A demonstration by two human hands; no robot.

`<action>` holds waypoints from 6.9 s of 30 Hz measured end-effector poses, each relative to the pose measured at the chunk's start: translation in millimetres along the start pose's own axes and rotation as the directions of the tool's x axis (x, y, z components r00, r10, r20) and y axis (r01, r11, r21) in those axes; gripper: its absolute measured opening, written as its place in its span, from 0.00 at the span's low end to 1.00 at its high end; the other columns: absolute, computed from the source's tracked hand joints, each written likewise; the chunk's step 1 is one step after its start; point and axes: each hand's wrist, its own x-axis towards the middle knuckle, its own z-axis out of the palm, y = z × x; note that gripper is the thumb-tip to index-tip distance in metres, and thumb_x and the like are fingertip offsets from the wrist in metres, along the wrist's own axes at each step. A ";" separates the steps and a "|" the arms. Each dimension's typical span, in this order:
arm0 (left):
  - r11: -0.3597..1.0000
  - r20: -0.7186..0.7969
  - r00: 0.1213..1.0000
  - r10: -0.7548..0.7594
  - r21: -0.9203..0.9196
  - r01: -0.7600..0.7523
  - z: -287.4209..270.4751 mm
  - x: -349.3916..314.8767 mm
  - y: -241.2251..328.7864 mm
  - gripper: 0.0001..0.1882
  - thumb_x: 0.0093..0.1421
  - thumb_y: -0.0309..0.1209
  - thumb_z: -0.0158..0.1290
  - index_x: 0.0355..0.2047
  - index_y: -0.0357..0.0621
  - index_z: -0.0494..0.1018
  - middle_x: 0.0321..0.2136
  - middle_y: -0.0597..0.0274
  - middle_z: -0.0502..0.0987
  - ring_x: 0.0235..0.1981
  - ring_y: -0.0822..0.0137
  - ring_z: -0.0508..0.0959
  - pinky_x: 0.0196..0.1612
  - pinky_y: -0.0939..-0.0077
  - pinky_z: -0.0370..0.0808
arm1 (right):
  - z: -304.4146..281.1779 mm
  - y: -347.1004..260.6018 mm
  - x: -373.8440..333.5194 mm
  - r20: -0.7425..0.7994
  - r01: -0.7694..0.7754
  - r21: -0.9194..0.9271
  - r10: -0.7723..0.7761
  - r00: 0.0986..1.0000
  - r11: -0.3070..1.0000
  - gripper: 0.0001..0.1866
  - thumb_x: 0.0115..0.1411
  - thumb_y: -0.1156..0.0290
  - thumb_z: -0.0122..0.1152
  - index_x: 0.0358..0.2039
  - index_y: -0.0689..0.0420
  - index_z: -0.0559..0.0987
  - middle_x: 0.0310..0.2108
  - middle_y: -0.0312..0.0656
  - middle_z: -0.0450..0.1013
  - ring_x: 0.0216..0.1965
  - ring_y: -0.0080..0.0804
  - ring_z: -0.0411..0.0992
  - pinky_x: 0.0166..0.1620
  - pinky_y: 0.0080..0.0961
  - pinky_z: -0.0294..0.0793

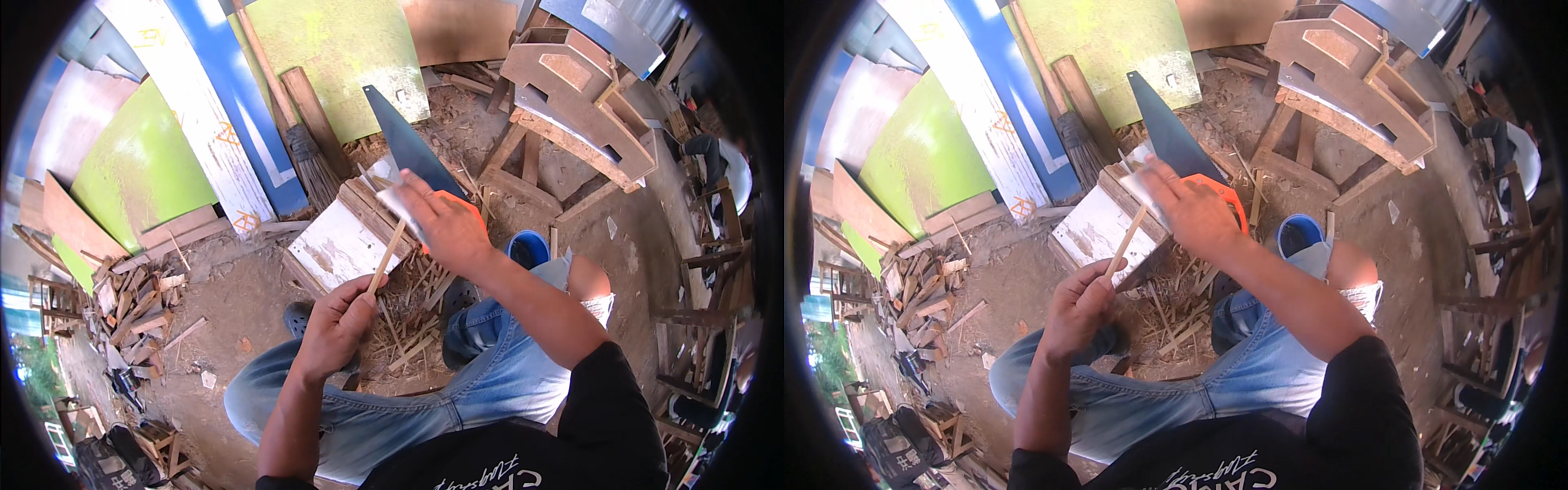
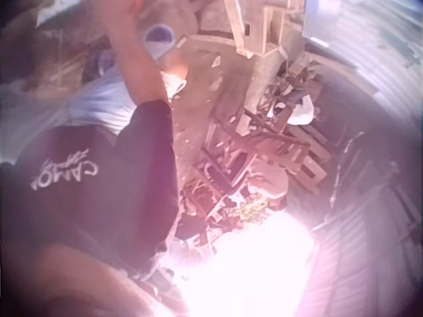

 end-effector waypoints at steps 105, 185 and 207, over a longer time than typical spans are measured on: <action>0.157 0.224 0.804 0.551 0.918 -0.364 -2.1 11.9 -17.3 0.23 0.60 0.27 0.54 0.57 0.41 0.69 0.30 0.53 0.75 0.31 0.50 0.77 0.36 0.60 0.76 | -7.5 5.1 0.7 0.068 0.011 -0.075 -0.006 0.998 0.997 0.20 0.60 0.72 0.52 0.53 0.58 0.69 0.58 0.46 0.66 0.38 0.43 0.79 0.38 0.40 0.80; 0.863 -0.321 0.863 0.390 -0.200 -0.465 -22.9 31.7 -8.6 0.13 0.67 0.30 0.54 0.49 0.37 0.73 0.39 0.60 0.79 0.40 0.71 0.80 0.43 0.74 0.81 | -18.9 -30.2 10.7 0.515 -0.395 0.711 -0.047 0.856 0.582 0.15 0.68 0.62 0.59 0.45 0.62 0.81 0.29 0.32 0.76 0.32 0.15 0.70 0.37 0.19 0.71; 0.862 -0.270 0.872 0.408 -0.202 -0.466 -19.6 31.0 -4.0 0.17 0.63 0.22 0.57 0.51 0.36 0.70 0.41 0.56 0.79 0.42 0.69 0.80 0.46 0.72 0.82 | -17.9 -38.4 0.6 0.457 -0.437 0.802 0.051 0.888 0.408 0.15 0.66 0.62 0.62 0.42 0.62 0.81 0.27 0.28 0.73 0.28 0.13 0.66 0.32 0.17 0.67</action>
